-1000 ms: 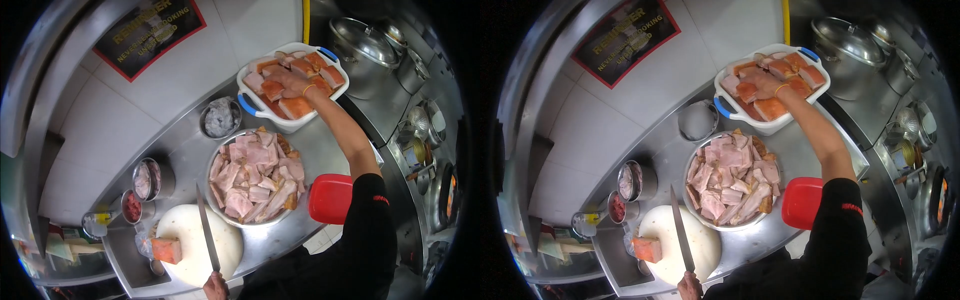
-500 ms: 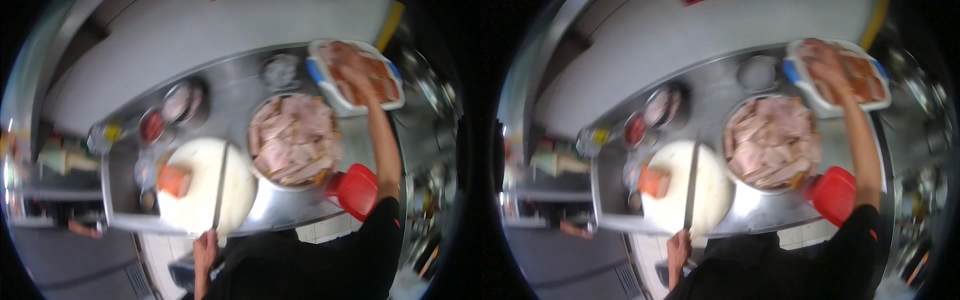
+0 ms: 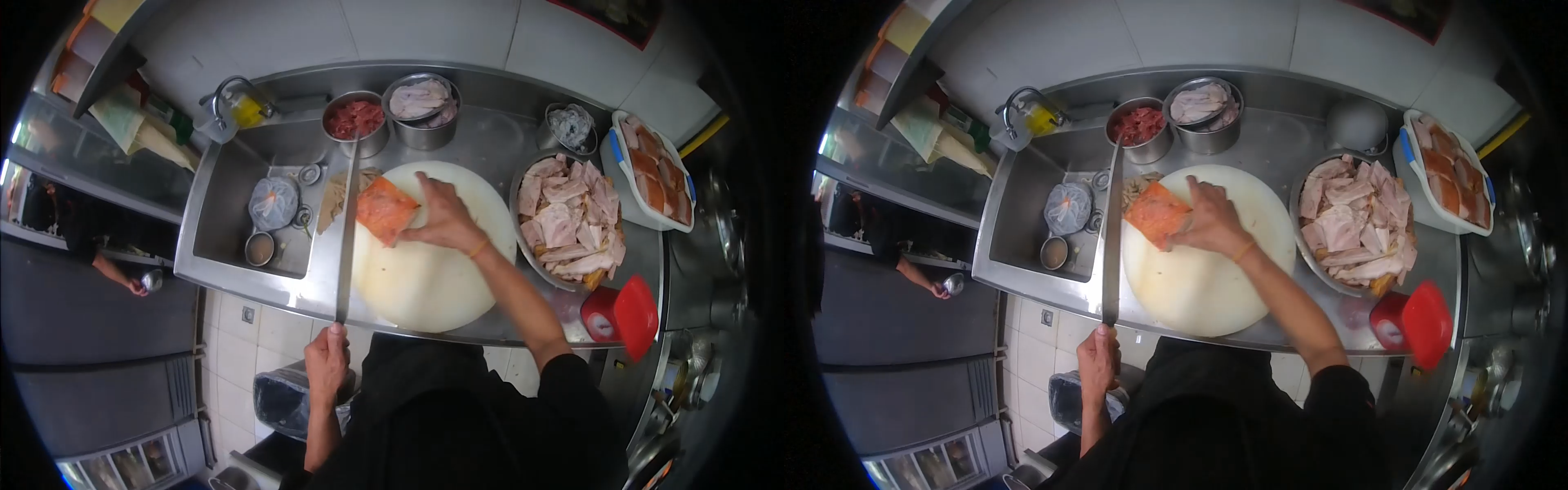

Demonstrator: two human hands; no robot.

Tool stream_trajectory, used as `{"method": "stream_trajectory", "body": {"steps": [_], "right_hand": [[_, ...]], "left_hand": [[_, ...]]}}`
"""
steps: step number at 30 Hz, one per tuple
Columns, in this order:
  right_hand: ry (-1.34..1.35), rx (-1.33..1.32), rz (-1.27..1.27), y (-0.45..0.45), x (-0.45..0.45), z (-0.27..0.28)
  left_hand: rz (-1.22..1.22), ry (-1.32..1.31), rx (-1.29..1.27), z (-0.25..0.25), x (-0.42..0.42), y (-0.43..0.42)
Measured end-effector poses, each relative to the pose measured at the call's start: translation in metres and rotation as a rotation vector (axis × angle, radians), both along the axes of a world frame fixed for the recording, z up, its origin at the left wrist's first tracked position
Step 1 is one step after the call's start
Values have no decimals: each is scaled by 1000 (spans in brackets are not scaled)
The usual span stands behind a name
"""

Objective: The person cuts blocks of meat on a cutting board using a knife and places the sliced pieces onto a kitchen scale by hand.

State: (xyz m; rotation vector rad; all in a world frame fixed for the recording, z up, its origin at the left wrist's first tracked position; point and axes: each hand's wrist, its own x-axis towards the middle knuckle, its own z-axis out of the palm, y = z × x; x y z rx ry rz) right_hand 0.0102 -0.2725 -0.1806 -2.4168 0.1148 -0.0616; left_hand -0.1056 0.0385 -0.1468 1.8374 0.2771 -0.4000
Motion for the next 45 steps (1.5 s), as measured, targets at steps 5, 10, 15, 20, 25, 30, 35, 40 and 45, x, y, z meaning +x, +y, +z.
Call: {"method": "stream_trajectory", "body": {"steps": [5, 10, 15, 20, 25, 30, 35, 40, 45], "right_hand": [[135, -241, -215, 83, 40, -22], [100, -252, -274, 91, 39, -14], [-169, -310, -222, 87, 4, -33], [-322, -279, -174, 76, -57, -19], [-330, -214, -258, 69, -83, -2], [-173, -141, -305, 63, -84, -31], [-156, 497, -380, 34, -75, -41], [-186, 803, -639, -3, -100, -30], [-274, 709, -643, 12, -114, -56]], "left_hand": [[31, 2, -25, -13, 19, 71], [13, 52, -23, -20, 37, 119], [-101, 52, -27, -29, 59, 160], [-207, 2, 34, -43, 72, 183], [-205, 36, -46, -38, 80, 169], [-256, 74, -68, -26, 71, 138], [-407, 69, 63, -19, 60, 118], [-535, 53, 186, -15, 45, 100], [-626, 5, 286, -14, 30, 86]]}}
